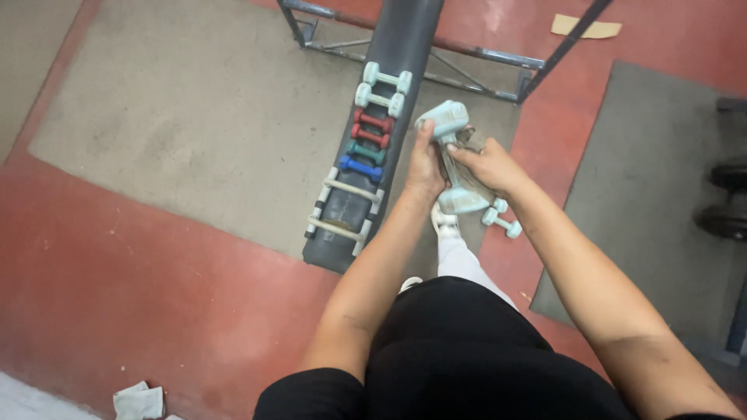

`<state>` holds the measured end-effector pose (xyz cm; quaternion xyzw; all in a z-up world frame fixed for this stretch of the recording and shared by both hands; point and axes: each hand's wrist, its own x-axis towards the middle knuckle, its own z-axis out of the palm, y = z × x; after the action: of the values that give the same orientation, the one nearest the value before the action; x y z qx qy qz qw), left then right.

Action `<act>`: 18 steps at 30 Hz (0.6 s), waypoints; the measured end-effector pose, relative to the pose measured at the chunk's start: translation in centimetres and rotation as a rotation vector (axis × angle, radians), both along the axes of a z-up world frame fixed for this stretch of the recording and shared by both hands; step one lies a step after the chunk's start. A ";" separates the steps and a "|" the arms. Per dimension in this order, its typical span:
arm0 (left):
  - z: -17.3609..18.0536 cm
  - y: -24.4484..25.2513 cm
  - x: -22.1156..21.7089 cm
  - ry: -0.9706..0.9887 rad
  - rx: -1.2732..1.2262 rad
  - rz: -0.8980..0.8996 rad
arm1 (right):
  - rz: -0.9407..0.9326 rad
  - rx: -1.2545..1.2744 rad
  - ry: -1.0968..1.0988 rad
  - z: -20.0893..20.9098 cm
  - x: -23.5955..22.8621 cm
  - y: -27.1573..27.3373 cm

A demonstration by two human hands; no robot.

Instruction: Cleaning various small dumbbells with a cloth in a gym environment.

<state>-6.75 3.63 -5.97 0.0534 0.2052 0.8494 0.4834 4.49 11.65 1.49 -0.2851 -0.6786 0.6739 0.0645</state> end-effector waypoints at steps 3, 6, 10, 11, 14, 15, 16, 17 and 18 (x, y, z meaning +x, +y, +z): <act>-2.5 2.5 -3.0 0.039 -0.106 0.067 | 0.041 0.162 0.023 -1.8 -4.1 3.0; -3.4 4.5 -5.4 0.097 -0.673 0.007 | 0.026 0.114 0.046 -5.4 -8.7 7.3; -14.5 9.8 -8.0 0.271 -0.683 0.229 | 0.044 0.456 -0.057 -11.9 -14.6 13.1; -16.2 11.0 -8.6 0.277 -0.739 0.274 | 0.078 0.510 -0.019 -14.0 -16.1 14.6; -17.8 13.7 -11.8 -0.043 -0.646 0.275 | 0.184 0.500 -0.259 -16.1 -21.0 18.3; -18.8 14.5 -13.1 -0.053 -0.657 0.295 | 0.208 0.492 -0.257 -17.7 -22.9 19.6; -19.9 15.2 -14.2 -0.076 -0.633 0.337 | 0.303 0.489 -0.289 -19.5 -24.6 20.9; -21.2 15.7 -14.9 -0.100 -0.610 0.371 | 0.393 0.485 -0.326 -21.5 -25.8 22.0; -22.9 16.3 -16.2 -0.111 -0.622 0.385 | 0.412 0.475 -0.328 -23.7 -27.6 22.7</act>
<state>-22.97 19.93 -28.88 -0.1819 0.4331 0.8234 0.3184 -23.13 34.39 -22.21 -0.2236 -0.8610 0.4412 -0.1181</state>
